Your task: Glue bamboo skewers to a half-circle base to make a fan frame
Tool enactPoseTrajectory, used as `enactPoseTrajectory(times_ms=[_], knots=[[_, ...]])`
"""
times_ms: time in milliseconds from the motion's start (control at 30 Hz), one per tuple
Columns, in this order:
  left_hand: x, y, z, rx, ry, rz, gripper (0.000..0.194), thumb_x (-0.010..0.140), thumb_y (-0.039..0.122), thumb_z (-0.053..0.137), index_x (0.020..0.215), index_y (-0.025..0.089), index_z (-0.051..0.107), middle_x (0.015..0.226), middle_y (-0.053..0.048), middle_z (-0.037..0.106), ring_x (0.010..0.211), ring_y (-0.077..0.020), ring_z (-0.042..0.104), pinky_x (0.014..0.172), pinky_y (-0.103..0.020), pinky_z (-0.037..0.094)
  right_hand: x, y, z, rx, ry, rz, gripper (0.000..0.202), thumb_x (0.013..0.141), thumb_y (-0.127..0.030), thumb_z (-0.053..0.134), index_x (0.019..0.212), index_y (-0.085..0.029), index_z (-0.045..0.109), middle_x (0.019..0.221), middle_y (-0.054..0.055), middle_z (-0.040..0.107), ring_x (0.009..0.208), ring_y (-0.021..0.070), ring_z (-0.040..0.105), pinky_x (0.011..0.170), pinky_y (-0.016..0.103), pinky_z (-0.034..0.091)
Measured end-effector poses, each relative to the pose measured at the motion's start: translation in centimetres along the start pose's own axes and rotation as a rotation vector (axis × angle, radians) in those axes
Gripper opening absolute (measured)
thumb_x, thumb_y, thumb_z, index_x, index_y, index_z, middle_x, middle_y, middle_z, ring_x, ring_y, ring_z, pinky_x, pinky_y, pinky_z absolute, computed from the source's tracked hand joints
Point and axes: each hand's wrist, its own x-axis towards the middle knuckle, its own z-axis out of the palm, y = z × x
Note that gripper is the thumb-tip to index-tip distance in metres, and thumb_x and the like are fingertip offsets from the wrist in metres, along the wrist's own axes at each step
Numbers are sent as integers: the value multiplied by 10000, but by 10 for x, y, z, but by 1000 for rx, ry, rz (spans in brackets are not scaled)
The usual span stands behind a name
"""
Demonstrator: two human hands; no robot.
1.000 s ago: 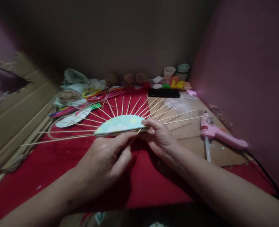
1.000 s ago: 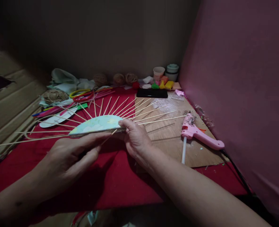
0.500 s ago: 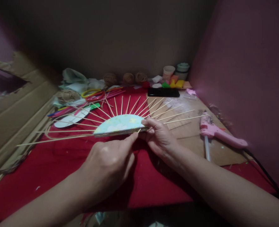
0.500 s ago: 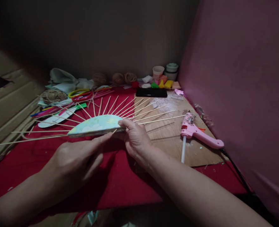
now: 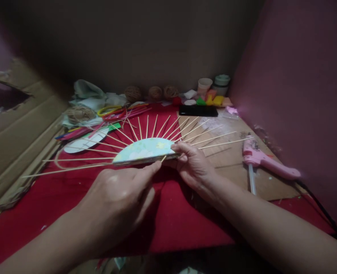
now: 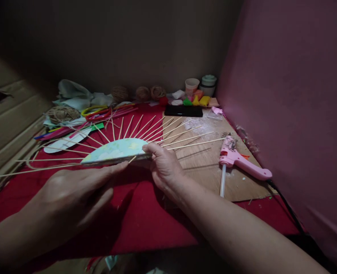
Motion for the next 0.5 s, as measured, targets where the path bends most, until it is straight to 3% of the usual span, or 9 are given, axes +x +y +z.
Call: enactPoseTrajectory(times_ms=[500], knots=[[-1, 1, 3, 46, 16, -7, 319, 881, 168, 398, 1101, 57, 601, 652, -85, 678, 416, -156, 538, 384, -303, 406, 0, -1, 0, 1, 9, -13, 82, 581, -67, 610, 551, -141, 598, 602, 5, 582, 670, 146, 572, 704, 343, 557]])
